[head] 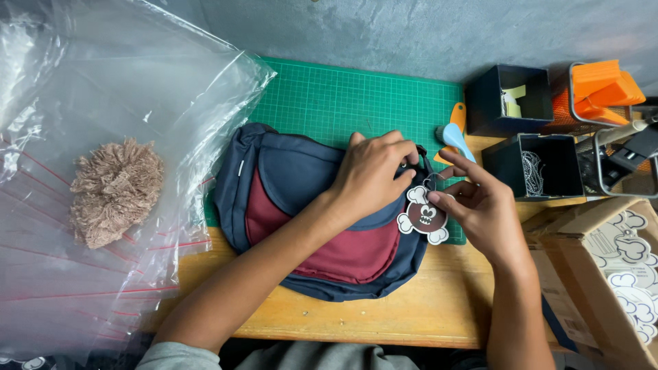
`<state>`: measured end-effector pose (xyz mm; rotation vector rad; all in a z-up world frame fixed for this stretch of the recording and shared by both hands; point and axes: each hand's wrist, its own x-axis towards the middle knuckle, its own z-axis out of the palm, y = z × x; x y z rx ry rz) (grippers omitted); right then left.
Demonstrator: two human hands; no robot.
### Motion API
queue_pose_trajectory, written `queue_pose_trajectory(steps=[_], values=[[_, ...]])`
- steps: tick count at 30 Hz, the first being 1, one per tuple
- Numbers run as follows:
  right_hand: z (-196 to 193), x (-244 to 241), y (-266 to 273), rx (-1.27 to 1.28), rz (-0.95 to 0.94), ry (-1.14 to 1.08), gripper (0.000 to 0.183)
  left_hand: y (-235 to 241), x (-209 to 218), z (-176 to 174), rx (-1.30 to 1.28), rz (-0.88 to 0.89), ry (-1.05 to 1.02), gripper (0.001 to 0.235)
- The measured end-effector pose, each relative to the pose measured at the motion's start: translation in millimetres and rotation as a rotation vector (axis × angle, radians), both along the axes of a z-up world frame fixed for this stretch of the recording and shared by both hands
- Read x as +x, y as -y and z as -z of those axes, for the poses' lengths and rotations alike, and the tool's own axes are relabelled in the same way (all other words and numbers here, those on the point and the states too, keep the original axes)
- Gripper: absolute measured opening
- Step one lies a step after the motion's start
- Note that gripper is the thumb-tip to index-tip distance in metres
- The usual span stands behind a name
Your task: The person cleans the strap of a blue and red messenger bag using a small brush, then attaches a cartoon bear keychain to the bag's zipper pull.
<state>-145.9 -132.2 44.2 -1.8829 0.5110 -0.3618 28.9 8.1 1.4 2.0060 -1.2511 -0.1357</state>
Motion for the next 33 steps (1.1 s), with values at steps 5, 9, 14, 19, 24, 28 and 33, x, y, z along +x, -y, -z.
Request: queue_pose_trajectory(steps=[5,9,14,19,24,28,33], values=[[-14,-10,12,0.216,-0.053,-0.026,0.076,3,-1,1,0.043,0.059,0.06,0.023],[-9,-20,20,0.343,-0.136,0.207,0.074,-2,1,-15,-0.058,0.154,-0.045,0.015],[3,-29,31,0.421,-0.192,0.361,0.079,-10,7,-33,-0.126,0.419,-0.315,0.049],[6,-32,36,0.483,-0.25,0.468,0.083,-12,12,-43,-0.047,0.627,-0.388,0.028],[1,-22,26,0.292,-0.085,0.316,0.068,-21,34,-58,-0.036,0.477,-0.489,0.009],[4,-8,12,0.218,-0.053,0.195,0.067,-33,55,-68,-0.019,0.386,-0.392,0.007],[18,10,-8,0.048,-0.12,0.239,0.064,-24,57,-52,0.115,0.291,-0.253,0.008]])
